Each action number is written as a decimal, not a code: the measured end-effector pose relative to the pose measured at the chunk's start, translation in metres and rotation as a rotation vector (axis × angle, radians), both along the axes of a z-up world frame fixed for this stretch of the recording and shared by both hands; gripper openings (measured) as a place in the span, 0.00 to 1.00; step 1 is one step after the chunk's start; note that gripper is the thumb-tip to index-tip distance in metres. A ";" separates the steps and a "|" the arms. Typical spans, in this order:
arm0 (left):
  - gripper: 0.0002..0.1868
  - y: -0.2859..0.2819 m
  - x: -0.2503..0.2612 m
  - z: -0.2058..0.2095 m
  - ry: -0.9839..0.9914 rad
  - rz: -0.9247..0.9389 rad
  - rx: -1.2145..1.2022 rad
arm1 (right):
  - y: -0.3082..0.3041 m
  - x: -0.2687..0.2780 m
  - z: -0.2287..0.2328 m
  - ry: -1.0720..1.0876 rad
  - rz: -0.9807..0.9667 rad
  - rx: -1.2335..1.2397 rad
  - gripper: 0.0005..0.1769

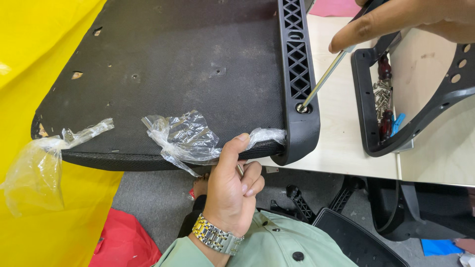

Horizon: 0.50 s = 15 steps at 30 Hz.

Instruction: The person attaches a black plastic frame to the underside of a chair seat using a screwdriver and screws. They align the frame, insert screws, and tighten them to secure the component to the seat.

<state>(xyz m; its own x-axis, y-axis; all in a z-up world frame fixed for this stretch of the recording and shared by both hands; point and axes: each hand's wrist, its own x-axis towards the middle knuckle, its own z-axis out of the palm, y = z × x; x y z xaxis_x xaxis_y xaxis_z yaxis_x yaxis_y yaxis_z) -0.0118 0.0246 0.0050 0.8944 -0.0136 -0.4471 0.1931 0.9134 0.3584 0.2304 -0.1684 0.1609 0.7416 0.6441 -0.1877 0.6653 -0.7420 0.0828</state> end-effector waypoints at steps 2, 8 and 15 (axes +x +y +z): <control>0.13 0.000 0.000 0.000 -0.008 -0.003 -0.002 | 0.000 0.000 0.002 -0.008 -0.007 -0.009 0.22; 0.14 0.000 0.001 -0.001 -0.017 -0.008 -0.013 | 0.002 -0.002 0.008 -0.036 0.002 -0.033 0.20; 0.14 0.001 -0.001 -0.005 0.006 -0.011 -0.011 | 0.012 -0.013 0.005 -0.040 -0.020 0.032 0.16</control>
